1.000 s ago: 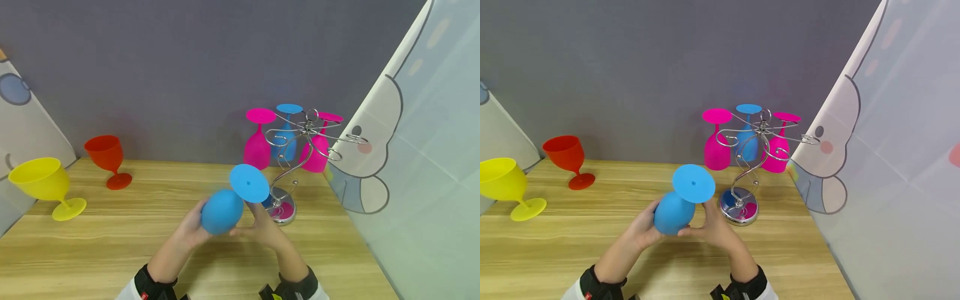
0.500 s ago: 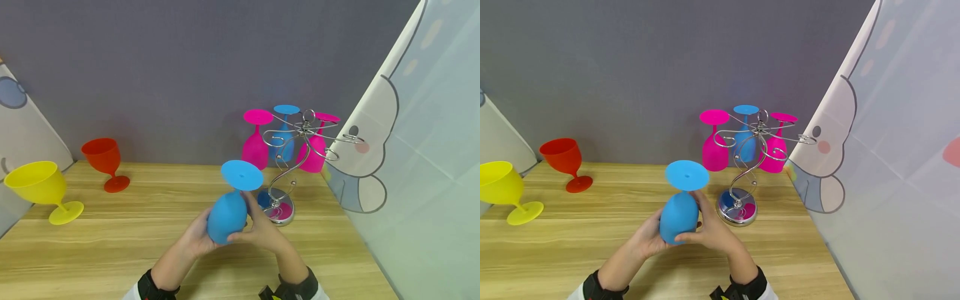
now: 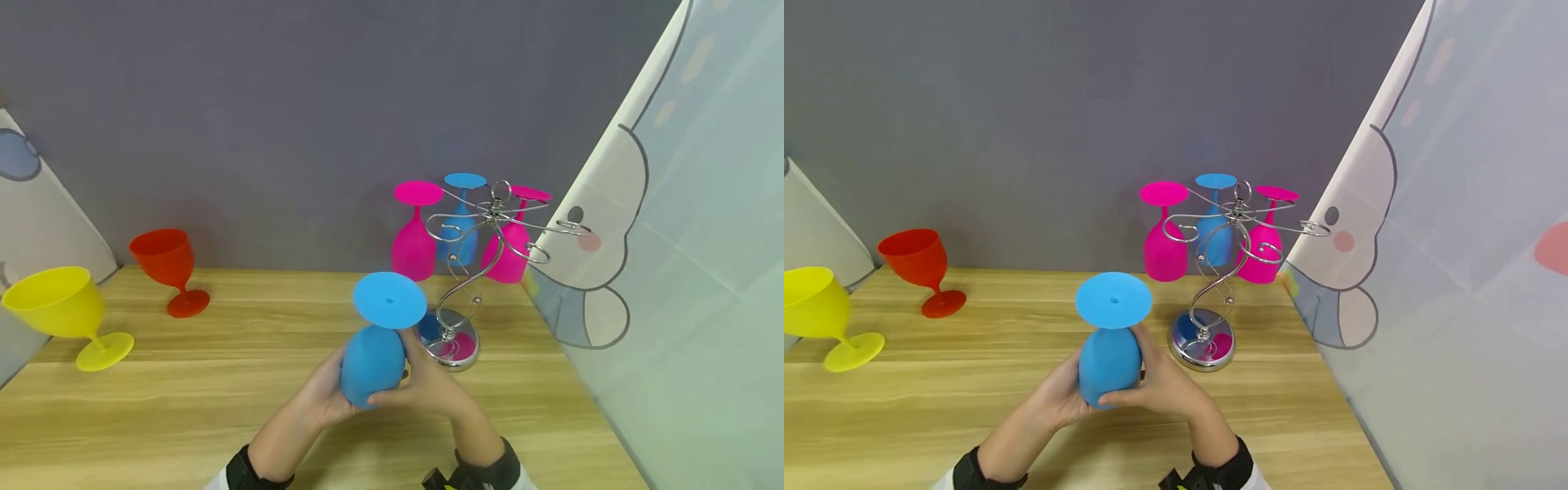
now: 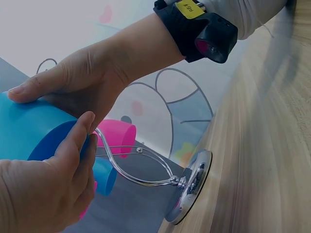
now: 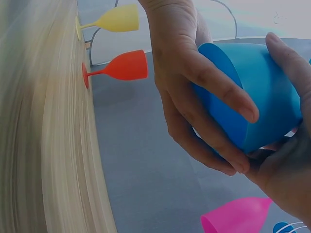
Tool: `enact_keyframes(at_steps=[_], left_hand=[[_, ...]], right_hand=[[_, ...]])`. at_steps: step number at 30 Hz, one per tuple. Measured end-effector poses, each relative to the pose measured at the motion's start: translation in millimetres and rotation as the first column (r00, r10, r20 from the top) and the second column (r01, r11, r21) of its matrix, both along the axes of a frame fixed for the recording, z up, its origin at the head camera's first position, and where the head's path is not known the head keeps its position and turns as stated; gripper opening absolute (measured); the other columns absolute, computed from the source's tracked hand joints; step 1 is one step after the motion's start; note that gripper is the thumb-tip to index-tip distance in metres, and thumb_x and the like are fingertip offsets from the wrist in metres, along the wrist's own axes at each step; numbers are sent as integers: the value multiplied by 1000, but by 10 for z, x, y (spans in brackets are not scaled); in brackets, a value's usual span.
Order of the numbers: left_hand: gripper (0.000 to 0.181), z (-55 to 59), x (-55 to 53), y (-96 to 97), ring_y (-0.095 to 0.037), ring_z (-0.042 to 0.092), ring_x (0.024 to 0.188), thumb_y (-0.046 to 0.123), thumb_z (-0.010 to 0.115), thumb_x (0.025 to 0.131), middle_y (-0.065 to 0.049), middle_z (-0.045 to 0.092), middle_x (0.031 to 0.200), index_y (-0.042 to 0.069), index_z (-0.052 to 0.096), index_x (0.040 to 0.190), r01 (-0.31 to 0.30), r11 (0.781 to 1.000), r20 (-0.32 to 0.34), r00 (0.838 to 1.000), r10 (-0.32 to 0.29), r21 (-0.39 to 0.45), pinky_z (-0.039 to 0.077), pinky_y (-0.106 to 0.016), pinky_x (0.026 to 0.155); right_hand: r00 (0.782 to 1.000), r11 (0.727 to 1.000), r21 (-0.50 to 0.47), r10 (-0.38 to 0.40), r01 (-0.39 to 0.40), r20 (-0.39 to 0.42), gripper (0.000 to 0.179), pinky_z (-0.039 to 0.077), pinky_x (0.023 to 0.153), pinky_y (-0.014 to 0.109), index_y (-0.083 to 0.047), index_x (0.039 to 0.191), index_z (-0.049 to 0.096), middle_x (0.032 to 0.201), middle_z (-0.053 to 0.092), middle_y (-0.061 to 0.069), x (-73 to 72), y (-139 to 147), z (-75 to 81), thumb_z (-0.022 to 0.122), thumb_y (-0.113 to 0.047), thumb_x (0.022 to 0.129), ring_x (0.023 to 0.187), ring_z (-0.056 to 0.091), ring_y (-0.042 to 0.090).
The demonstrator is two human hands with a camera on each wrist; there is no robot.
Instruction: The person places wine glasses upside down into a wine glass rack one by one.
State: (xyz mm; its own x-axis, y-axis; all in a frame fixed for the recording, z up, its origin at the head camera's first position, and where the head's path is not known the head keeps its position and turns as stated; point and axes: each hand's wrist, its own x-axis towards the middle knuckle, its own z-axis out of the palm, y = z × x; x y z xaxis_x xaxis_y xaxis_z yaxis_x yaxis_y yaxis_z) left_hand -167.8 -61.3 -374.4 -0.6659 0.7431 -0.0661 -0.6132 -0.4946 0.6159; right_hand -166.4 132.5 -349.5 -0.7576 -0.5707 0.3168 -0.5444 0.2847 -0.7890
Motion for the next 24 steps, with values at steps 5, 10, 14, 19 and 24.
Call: enact_keyframes(at_steps=[5,10,14,19,24], left_hand=[[65,6,-7,17,-23,58,111,48,20,104,-17,43,129,8,0,151,-14,999,-29,1000,13,-33,55,-27,85],[65,12,4,15,-24,60,110,47,18,105,-18,46,126,8,-3,152,12,1000,-38,999,-12,-10,56,-27,85],[65,18,13,19,-24,59,111,47,19,105,-16,45,126,9,-4,152,47,998,-50,998,-45,35,55,-27,85],[63,22,22,26,-23,59,110,46,21,105,-15,47,125,8,1,151,51,998,-59,997,-49,39,55,-27,85],[63,27,23,32,-23,59,110,46,23,105,-16,47,125,7,5,151,34,999,-60,998,-32,21,55,-26,85]], right_hand=[[1000,1000,-2,17,-17,-9,119,34,108,61,-27,155,6,157,20,9,-10,18,31,88,-12,69,142,31,35],[1000,1000,23,6,-5,-9,117,36,107,61,-24,154,7,156,23,12,14,31,50,87,-14,70,141,34,36],[1000,999,33,-7,7,-3,115,37,106,61,-21,154,10,155,26,13,34,32,60,87,-13,70,140,36,37],[1000,1000,27,-1,2,-12,114,36,107,62,-19,154,11,154,28,14,55,35,71,87,-13,69,140,36,37],[1000,1000,5,10,-10,-25,111,38,106,60,-19,153,14,153,32,12,60,36,75,87,-13,70,138,38,36]])
